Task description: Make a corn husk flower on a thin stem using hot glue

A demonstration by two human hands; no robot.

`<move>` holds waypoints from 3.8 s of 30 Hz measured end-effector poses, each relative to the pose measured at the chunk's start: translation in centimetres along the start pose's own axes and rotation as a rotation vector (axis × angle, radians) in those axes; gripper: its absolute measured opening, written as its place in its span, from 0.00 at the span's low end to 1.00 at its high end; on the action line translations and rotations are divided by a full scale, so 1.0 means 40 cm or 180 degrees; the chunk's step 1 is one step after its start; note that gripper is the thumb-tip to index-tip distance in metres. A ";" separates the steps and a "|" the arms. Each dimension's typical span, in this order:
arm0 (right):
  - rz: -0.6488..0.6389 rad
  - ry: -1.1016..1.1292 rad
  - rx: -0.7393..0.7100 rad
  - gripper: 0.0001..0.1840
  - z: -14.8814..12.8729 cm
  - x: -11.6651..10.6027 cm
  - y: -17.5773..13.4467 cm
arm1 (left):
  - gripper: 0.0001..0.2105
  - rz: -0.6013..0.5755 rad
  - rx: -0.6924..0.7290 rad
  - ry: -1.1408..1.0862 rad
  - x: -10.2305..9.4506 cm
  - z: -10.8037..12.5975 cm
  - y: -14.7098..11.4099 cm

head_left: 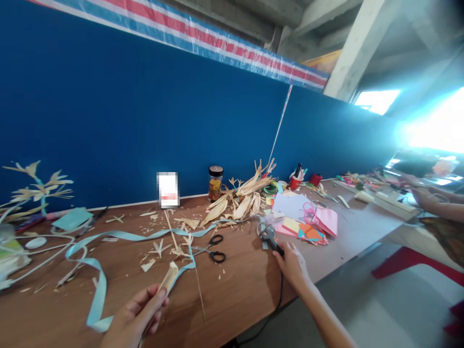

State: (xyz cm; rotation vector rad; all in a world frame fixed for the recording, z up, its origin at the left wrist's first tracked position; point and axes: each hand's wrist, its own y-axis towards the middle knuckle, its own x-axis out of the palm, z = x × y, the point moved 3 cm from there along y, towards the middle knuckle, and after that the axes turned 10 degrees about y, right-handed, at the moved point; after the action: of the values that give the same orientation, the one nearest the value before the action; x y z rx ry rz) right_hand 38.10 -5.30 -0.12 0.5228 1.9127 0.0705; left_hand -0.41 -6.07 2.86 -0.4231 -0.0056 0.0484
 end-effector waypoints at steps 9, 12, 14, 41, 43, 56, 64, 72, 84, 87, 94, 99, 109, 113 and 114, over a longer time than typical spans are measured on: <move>-0.0046 -0.0189 0.0021 0.20 -0.033 -0.040 -0.001 | 0.19 -0.0016 -0.0048 0.0023 -0.023 -0.014 0.008; 0.0098 -0.0195 -0.0073 0.16 -0.061 -0.054 0.004 | 0.18 0.0008 -0.0013 0.0023 -0.019 -0.017 0.004; 0.0194 -0.0111 -0.0189 0.14 -0.080 -0.059 0.007 | 0.18 0.0117 0.0025 0.0018 -0.016 -0.017 -0.001; -0.1519 -0.0110 -0.1307 0.10 -0.386 0.115 0.048 | 0.13 -0.0226 -0.0137 -0.0386 -0.016 -0.055 0.003; -0.1590 0.0523 -0.1071 0.11 -0.356 0.107 0.044 | 0.14 -0.0269 -0.0155 -0.0416 -0.009 -0.057 0.012; -0.2660 0.3585 0.0444 0.31 -0.334 0.095 -0.030 | 0.14 0.0080 0.0444 0.0132 0.026 -0.026 0.073; -0.2778 0.2888 -0.0268 0.18 -0.378 0.050 -0.073 | 0.15 0.0639 0.1075 0.0927 0.014 -0.003 0.080; -0.3274 0.2509 -0.0581 0.13 -0.438 0.038 -0.150 | 0.14 0.0595 0.1254 0.1041 0.033 -0.004 0.080; -0.3372 0.2486 -0.0488 0.12 -0.470 0.058 -0.162 | 0.13 0.0249 0.1159 0.1041 0.042 -0.015 0.065; -0.3441 0.2551 -0.0357 0.12 -0.472 0.057 -0.163 | 0.13 0.0181 0.1094 0.0995 0.045 -0.017 0.064; -0.3564 0.2759 -0.0103 0.12 -0.471 0.052 -0.166 | 0.12 0.0061 0.1012 0.0896 0.056 -0.017 0.063; -0.3732 0.3035 -0.0014 0.14 -0.464 0.058 -0.165 | 0.13 0.0125 0.1069 0.0859 0.055 -0.019 0.064; -0.3112 0.2795 -0.0285 0.14 -0.438 0.057 -0.133 | 0.13 0.0284 0.1198 0.1229 0.048 0.000 0.051; -0.3132 0.2836 -0.0229 0.14 -0.432 0.061 -0.135 | 0.14 0.0286 0.1212 0.1205 0.054 -0.009 0.059; -0.3126 0.2846 -0.0213 0.14 -0.432 0.060 -0.136 | 0.14 0.0271 0.1195 0.1198 0.056 -0.012 0.061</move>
State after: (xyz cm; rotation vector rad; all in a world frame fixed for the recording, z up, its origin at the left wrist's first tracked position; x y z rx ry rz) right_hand 20.15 -5.92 3.14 -0.6544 2.8163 -0.3200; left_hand 1.74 -3.92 1.41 -0.0516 0.3872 0.0519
